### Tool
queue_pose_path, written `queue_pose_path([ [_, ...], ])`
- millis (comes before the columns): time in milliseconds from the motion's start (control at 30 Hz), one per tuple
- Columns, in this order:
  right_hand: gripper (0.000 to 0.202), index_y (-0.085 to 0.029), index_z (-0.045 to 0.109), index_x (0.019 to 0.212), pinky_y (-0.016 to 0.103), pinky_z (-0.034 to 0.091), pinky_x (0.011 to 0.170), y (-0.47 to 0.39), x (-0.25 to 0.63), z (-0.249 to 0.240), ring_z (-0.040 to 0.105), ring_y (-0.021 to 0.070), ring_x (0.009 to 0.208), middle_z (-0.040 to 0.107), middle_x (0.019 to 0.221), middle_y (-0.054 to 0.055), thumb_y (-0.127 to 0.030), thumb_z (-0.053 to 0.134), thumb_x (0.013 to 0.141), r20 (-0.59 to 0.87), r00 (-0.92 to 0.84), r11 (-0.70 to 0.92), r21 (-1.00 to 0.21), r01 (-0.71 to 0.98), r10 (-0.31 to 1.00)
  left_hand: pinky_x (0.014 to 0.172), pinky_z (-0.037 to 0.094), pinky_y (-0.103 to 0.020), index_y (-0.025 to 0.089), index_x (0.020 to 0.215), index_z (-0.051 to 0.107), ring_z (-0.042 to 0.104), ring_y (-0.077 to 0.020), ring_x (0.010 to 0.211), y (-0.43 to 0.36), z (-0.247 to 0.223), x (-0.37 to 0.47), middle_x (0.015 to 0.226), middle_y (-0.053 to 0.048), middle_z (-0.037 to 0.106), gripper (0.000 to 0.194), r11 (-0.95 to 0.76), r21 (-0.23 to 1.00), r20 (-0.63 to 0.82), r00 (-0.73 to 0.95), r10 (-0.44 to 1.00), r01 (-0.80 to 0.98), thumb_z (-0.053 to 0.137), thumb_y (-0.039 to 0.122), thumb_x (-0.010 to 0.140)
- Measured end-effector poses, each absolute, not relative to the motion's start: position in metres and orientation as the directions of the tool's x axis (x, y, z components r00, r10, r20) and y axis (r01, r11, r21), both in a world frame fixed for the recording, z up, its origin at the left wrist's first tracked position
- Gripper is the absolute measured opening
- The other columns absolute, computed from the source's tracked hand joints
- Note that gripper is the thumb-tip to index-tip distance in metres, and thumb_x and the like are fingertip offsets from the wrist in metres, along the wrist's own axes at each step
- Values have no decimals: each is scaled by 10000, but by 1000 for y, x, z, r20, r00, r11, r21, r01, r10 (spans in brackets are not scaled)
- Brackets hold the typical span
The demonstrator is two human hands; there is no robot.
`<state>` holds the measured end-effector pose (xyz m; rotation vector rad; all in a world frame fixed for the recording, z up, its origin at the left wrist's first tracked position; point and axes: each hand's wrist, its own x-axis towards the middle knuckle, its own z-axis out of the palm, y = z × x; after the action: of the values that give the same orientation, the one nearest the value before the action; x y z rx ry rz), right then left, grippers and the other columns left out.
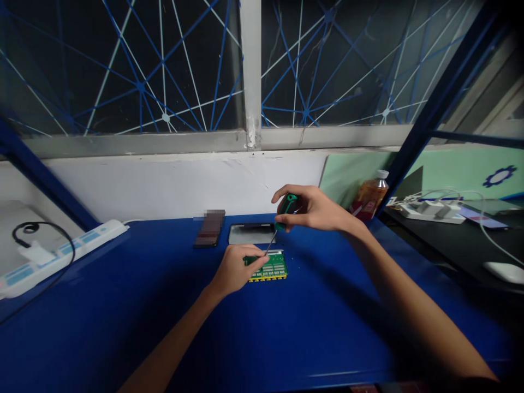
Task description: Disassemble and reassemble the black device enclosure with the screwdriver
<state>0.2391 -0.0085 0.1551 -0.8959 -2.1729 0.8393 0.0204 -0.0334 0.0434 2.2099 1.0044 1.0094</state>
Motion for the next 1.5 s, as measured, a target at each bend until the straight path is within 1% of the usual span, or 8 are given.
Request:
queue_pose_path([
  [133, 345, -177, 518, 1034, 259, 494, 566, -9, 238, 155, 653, 148, 575, 669, 687, 3, -339, 660, 764, 310, -574, 578, -728, 369, 757, 665, 512, -306, 180, 771, 726, 643, -172, 704, -34, 45, 20, 787, -50, 705, 255, -580, 705, 386, 465, 797, 407, 541, 324, 869],
  [267, 331, -176, 532, 1039, 246, 469, 552, -8, 238, 155, 642, 146, 564, 661, 651, -5, -313, 649, 761, 310, -581, 603, -678, 420, 753, 776, 510, -332, 190, 904, 725, 643, -187, 836, -33, 45, 20, 929, -57, 705, 222, -596, 678, 379, 489, 785, 431, 556, 329, 865],
  [367, 310, -174, 551, 1039, 250, 452, 569, -5, 239, 154, 622, 141, 546, 644, 592, -20, -264, 633, 754, 296, -574, 614, -610, 501, 763, 853, 472, -392, 208, 978, 704, 614, -211, 918, -31, 43, 20, 1004, -58, 683, 220, -641, 576, 392, 517, 761, 506, 554, 323, 865],
  [533, 301, -164, 563, 1037, 250, 431, 572, 2, 239, 149, 586, 131, 510, 626, 541, -25, -219, 614, 745, 286, -588, 641, -505, 579, 757, 866, 425, -445, 236, 1034, 672, 573, -249, 993, -32, 35, 19, 1083, -55, 642, 246, -695, 393, 365, 591, 719, 602, 633, 345, 817],
  [667, 282, -164, 559, 1027, 234, 410, 545, 5, 238, 145, 561, 121, 498, 620, 541, -26, -213, 601, 752, 270, -617, 658, -484, 576, 739, 904, 393, -467, 246, 1101, 641, 528, -276, 1081, -34, 30, 21, 1174, -69, 596, 348, -725, 286, 325, 648, 689, 627, 685, 370, 779],
  [767, 272, -167, 566, 1018, 237, 381, 527, 5, 236, 143, 544, 125, 503, 609, 539, -26, -215, 596, 751, 256, -623, 660, -457, 596, 739, 904, 393, -460, 241, 1105, 634, 508, -283, 1116, -35, 29, 22, 1191, -75, 583, 348, -732, 238, 299, 669, 681, 639, 685, 369, 785],
  [967, 287, -169, 575, 1028, 248, 348, 527, 5, 231, 140, 520, 121, 515, 593, 558, -26, -207, 584, 744, 251, -641, 677, -429, 598, 725, 893, 400, -465, 240, 1102, 631, 506, -288, 1117, -34, 27, 21, 1198, -74, 571, 333, -741, 203, 299, 680, 670, 641, 669, 377, 801],
  [1500, 284, -166, 563, 1037, 248, 353, 530, 7, 231, 137, 507, 118, 520, 592, 568, -22, -216, 577, 757, 247, -652, 685, -421, 595, 717, 889, 395, -472, 225, 1090, 636, 503, -290, 1116, -34, 24, 21, 1199, -87, 573, 327, -754, 157, 317, 690, 651, 638, 641, 404, 816],
])
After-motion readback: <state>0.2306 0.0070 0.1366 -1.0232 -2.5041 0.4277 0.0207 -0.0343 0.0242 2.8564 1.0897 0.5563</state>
